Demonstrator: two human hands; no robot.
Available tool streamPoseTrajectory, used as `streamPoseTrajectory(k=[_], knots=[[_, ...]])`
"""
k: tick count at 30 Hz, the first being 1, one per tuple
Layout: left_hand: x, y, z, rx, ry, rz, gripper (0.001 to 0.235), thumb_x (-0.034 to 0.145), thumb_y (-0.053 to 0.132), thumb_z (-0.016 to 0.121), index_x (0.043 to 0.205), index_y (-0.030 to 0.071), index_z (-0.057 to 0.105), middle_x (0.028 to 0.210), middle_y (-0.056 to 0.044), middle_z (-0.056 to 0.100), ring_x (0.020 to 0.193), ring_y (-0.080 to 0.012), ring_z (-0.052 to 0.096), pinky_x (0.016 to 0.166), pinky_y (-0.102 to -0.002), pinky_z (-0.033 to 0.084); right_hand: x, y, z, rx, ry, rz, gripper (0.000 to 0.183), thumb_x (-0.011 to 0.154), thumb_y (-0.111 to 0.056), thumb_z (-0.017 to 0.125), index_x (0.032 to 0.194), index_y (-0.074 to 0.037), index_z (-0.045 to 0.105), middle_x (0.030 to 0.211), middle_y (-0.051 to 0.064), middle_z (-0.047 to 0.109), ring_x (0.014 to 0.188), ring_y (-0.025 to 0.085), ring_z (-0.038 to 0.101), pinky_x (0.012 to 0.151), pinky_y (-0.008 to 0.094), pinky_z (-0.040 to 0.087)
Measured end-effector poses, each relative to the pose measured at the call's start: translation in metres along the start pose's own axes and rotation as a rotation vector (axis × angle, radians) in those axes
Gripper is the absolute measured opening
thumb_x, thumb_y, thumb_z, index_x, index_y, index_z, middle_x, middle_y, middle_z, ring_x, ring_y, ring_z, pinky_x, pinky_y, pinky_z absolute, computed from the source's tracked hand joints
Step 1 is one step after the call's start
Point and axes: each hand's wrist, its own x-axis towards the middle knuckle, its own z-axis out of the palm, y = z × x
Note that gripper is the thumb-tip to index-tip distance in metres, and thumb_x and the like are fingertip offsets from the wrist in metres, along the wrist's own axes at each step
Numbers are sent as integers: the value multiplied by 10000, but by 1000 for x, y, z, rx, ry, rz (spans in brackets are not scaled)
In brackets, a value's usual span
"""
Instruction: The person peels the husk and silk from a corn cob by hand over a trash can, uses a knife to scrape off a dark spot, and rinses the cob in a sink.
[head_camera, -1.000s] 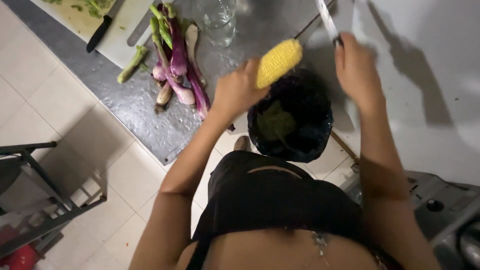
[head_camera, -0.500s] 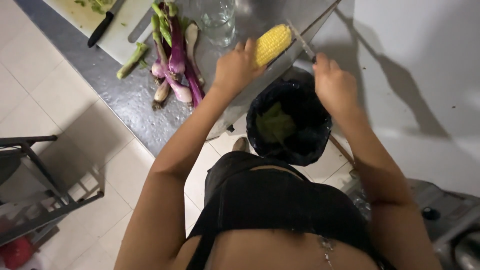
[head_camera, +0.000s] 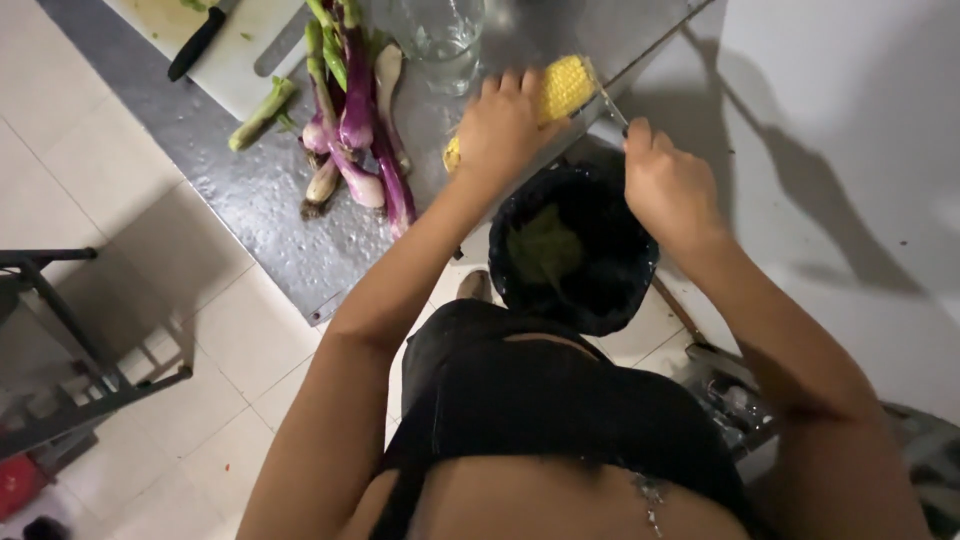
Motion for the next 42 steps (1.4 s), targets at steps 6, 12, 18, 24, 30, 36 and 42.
streamPoseTrajectory(k=[6, 12, 18, 24, 30, 36, 42], knots=[[13, -3, -18, -185, -160, -54, 788, 1031, 624, 740, 1487, 4, 572, 1248, -201, 751, 1179, -424, 695, 804, -530, 659, 0, 18, -23, -49, -115, -50, 271, 1273, -184, 572, 1004, -151, 591, 659, -28, 528, 423, 198, 577, 336, 357, 424], [7, -5, -1, -215, -95, -28, 791, 1041, 597, 759, 1503, -11, 554, 1339, -197, 725, 1233, -417, 681, 812, -518, 663, 20, 6, -17, -61, -86, -26, 182, 1228, -189, 567, 1102, -114, 674, 681, 0, 593, 478, 291, 686, 363, 408, 481], [17, -8, 3, -219, -77, -48, 726, 995, 529, 828, 1416, 5, 553, 1216, -215, 728, 1100, -452, 708, 784, -562, 639, 67, -2, -9, 60, -73, -63, 231, 1002, -31, 597, 1208, 10, 692, 754, 90, 691, 531, 317, 718, 433, 420, 555], [22, -12, 29, -91, 151, 12, 647, 873, 603, 875, 1186, 83, 649, 1033, -131, 730, 967, -420, 727, 702, -537, 629, 54, -11, 12, 116, 21, -8, 182, 1238, -195, 620, 1247, -22, 673, 828, 109, 724, 552, 334, 729, 422, 436, 553], [49, 12, 57, 129, 82, 42, 743, 941, 549, 839, 1429, 50, 584, 1290, -113, 672, 1178, -355, 682, 818, -520, 659, 48, -24, 23, 147, -32, 71, 202, 1249, -187, 598, 1147, -23, 658, 707, 67, 637, 462, 283, 674, 340, 382, 503], [52, 3, 62, 129, 177, 78, 828, 858, 736, 895, 1324, 95, 656, 1161, -97, 692, 990, -384, 731, 832, -517, 616, 40, -20, 6, 315, -231, 84, 519, 1018, 60, 571, 1534, 111, 544, 994, 250, 719, 648, 467, 735, 488, 542, 604], [40, 10, 41, 187, 268, 95, 814, 860, 760, 898, 1259, 92, 658, 1140, -60, 670, 1019, -328, 711, 762, -460, 649, 55, -31, 5, 267, -171, 109, 279, 1147, -46, 584, 1358, 128, 639, 724, 148, 618, 456, 302, 609, 384, 418, 533]])
